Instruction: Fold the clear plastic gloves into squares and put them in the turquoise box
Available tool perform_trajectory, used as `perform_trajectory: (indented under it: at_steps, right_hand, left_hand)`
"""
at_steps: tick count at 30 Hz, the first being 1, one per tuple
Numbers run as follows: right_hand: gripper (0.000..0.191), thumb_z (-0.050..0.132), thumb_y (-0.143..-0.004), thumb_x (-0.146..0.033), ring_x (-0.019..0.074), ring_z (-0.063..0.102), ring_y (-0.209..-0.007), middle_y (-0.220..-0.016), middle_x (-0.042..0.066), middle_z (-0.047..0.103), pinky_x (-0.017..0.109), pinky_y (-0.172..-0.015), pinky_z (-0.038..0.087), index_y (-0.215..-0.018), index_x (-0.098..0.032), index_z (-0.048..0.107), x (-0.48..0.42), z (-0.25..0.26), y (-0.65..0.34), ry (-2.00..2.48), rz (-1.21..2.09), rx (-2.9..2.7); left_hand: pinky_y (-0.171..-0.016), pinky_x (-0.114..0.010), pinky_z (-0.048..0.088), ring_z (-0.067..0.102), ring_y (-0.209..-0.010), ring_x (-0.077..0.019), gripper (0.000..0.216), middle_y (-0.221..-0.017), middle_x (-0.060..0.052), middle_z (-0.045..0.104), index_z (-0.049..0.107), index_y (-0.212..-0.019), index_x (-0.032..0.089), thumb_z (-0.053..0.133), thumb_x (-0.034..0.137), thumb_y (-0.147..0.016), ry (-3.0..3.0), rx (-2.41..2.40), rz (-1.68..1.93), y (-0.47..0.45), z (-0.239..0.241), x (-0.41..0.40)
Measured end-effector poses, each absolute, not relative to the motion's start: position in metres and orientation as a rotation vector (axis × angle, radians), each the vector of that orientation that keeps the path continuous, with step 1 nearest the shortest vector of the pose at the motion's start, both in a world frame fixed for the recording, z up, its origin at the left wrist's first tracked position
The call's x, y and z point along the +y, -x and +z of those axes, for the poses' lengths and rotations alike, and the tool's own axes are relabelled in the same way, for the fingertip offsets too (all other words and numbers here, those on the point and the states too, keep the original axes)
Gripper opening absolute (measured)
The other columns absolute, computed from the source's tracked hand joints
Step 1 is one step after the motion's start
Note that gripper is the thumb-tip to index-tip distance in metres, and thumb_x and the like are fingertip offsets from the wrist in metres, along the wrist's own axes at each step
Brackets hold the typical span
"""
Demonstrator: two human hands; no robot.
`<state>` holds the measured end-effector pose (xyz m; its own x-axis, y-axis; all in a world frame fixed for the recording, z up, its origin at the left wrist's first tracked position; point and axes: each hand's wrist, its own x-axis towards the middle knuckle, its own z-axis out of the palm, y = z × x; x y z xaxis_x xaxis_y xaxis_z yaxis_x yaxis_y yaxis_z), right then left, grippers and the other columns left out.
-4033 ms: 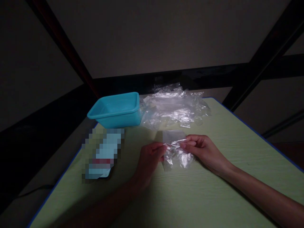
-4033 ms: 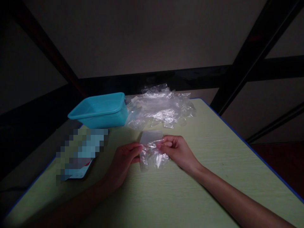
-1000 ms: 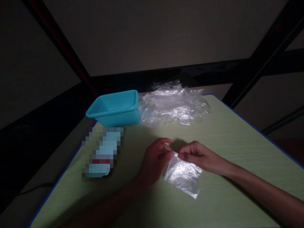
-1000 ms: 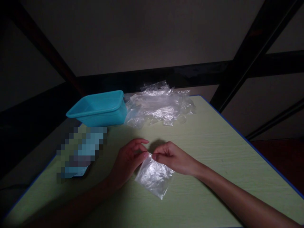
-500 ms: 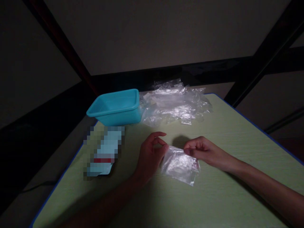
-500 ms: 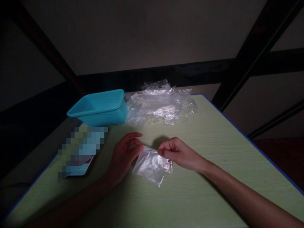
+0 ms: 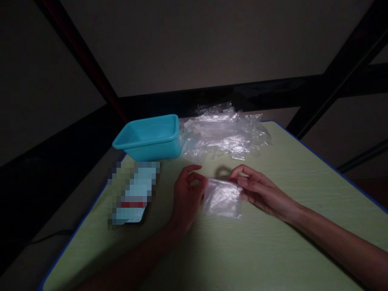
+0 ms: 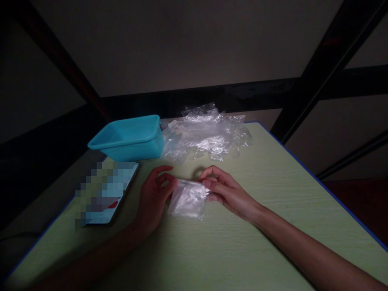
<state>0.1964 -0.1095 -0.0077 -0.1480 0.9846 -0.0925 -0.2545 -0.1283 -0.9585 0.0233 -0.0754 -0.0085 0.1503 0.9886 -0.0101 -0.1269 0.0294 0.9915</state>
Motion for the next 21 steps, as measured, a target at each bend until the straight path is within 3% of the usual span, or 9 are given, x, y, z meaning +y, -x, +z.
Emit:
perform_trajectory:
  at_steps: [3, 6, 15, 18, 21]
  right_hand:
    - [0.035, 0.068, -0.071, -0.036, 0.0085, 0.051, -0.057, -0.073, -0.002, 0.06, 0.02, -0.051, 0.041, -0.103, -0.026, 0.057, -0.1113, -0.0109, -0.1925, 1.05, 1.417, -1.09]
    - [0.047, 0.07, -0.07, -0.033, 0.0085, 0.053, -0.057, -0.071, -0.002, 0.064, 0.021, -0.052, 0.042, -0.114, -0.025, 0.058, -0.1122, -0.0147, -0.1918, 1.055, 1.333, -1.161]
    - [0.02, 0.074, -0.063, -0.029, 0.0104, 0.058, -0.061, -0.079, 0.003, 0.072, 0.024, -0.056, 0.048, -0.082, -0.024, 0.074, -0.112, -0.0166, -0.1873, 1.135, 1.253, -1.175]
    - [0.021, 0.073, -0.062, -0.03, 0.0075, 0.049, -0.048, -0.061, 0.0, 0.066, 0.021, -0.044, 0.04, -0.082, -0.022, 0.074, -0.1121, -0.016, -0.1869, 1.184, 1.229, -1.198]
    - [0.024, 0.072, -0.063, -0.029, 0.0042, 0.034, -0.039, -0.045, -0.006, 0.049, 0.018, -0.035, 0.027, -0.085, -0.019, 0.073, -0.1127, -0.0145, -0.1883, 1.26, 1.16, -1.215]
  left_hand:
    - [-0.038, -0.013, 0.032, 0.041, -0.04, -0.0036, 0.03, -0.06, 0.008, 0.051, 0.05, -0.093, 0.017, 0.062, 0.022, -0.066, -1.16, 1.046, 1.196, -0.0242, -0.0091, -0.0754]
    - [-0.038, -0.014, 0.033, 0.042, -0.04, -0.0037, 0.03, -0.061, 0.008, 0.052, 0.05, -0.093, 0.018, 0.063, 0.023, -0.066, -1.154, 1.054, 1.229, -0.0248, -0.0104, -0.0752]
    - [-0.039, -0.014, 0.035, 0.044, -0.041, -0.0044, 0.028, -0.062, 0.007, 0.052, 0.049, -0.09, 0.018, 0.063, 0.024, -0.067, -1.156, 1.086, 1.265, -0.0269, -0.0139, -0.0758]
    - [-0.04, -0.014, 0.036, 0.044, -0.041, -0.0043, 0.029, -0.064, 0.006, 0.053, 0.049, -0.092, 0.018, 0.064, 0.025, -0.067, -1.149, 1.068, 1.248, -0.0269, -0.0156, -0.0757]
    - [-0.042, -0.015, 0.039, 0.048, -0.045, -0.0052, 0.033, -0.07, 0.004, 0.056, 0.05, -0.095, 0.019, 0.065, 0.03, -0.069, -1.155, 1.012, 1.222, -0.0258, -0.0173, -0.0756]
